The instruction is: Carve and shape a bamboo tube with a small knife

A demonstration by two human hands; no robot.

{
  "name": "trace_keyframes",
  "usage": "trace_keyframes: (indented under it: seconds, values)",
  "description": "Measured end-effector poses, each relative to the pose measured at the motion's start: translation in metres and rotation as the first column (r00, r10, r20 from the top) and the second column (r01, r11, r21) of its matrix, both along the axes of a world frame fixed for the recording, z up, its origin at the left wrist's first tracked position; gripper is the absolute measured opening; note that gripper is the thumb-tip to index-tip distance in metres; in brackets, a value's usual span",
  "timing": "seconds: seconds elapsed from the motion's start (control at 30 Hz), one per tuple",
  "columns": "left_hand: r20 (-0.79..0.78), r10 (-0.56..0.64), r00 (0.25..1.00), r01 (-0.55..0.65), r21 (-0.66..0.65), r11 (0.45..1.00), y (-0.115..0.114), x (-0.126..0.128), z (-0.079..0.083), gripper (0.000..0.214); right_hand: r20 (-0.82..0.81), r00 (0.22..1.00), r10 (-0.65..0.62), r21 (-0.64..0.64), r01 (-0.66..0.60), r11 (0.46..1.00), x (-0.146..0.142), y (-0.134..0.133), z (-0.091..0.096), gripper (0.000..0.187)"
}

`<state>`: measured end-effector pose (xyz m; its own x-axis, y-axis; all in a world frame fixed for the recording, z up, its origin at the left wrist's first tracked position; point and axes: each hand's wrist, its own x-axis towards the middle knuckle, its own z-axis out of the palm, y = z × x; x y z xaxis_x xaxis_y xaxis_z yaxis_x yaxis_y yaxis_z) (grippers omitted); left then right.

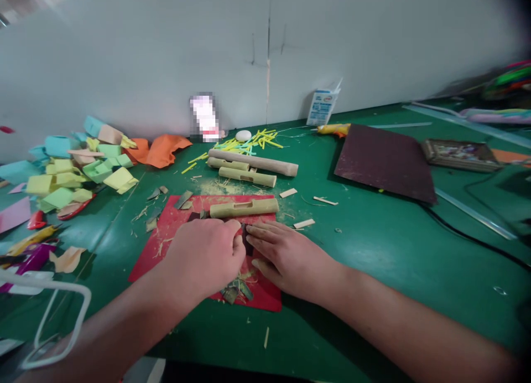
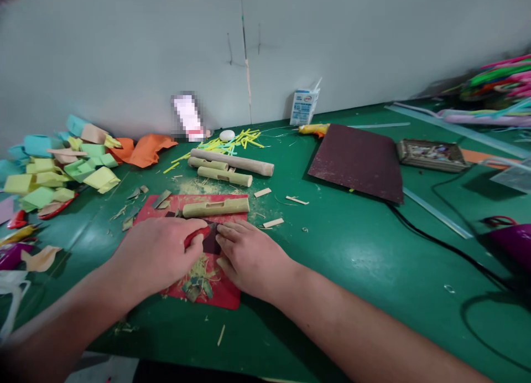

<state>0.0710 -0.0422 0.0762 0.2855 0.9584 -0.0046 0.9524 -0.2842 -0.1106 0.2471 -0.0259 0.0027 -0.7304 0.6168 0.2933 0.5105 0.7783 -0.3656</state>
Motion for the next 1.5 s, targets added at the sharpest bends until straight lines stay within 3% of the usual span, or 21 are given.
trace_keyframes:
  seconds: [0.33, 0.43, 0.57, 0.8, 1.03, 1.3, 1.5]
  values:
    - [-0.022, 0.048, 0.999, -0.050, -0.057, 0.997, -0.001, 0.009, 0.004, 0.022, 0.003, 1.000, -0.014, 0.119, 0.013, 0.993, -0.004, 0.001, -0.007, 0.033]
    - [0.024, 0.057, 0.998, -0.056, -0.042, 0.998, 0.000, 0.010, 0.004, 0.018, 0.008, 1.000, -0.022, 0.128, 0.021, 0.992, -0.004, 0.000, -0.009, 0.034]
    - [0.173, -0.024, 0.985, 0.020, 0.025, 0.999, 0.001, 0.006, 0.000, 0.013, 0.025, 1.000, -0.018, 0.116, 0.015, 0.993, -0.003, 0.000, -0.009, 0.035]
    - [0.433, -0.089, 0.897, 0.032, 0.138, 0.990, -0.007, -0.001, -0.013, 0.008, 0.031, 0.999, -0.009, 0.122, 0.005, 0.993, -0.004, 0.000, -0.004, 0.032]
    - [0.508, -0.281, 0.814, 0.062, 0.406, 0.912, -0.013, -0.006, -0.022, 0.007, 0.047, 0.999, -0.020, 0.150, 0.013, 0.989, -0.005, 0.001, -0.008, 0.033]
    - [0.611, -0.390, 0.689, 0.166, 0.391, 0.905, -0.011, -0.008, -0.033, 0.010, 0.048, 0.999, -0.018, 0.155, 0.010, 0.988, -0.005, 0.002, -0.009, 0.031]
    - [0.712, -0.357, 0.605, 0.216, 0.284, 0.934, -0.006, -0.009, -0.034, 0.008, 0.035, 0.999, -0.008, 0.127, 0.003, 0.992, -0.005, 0.001, -0.008, 0.029]
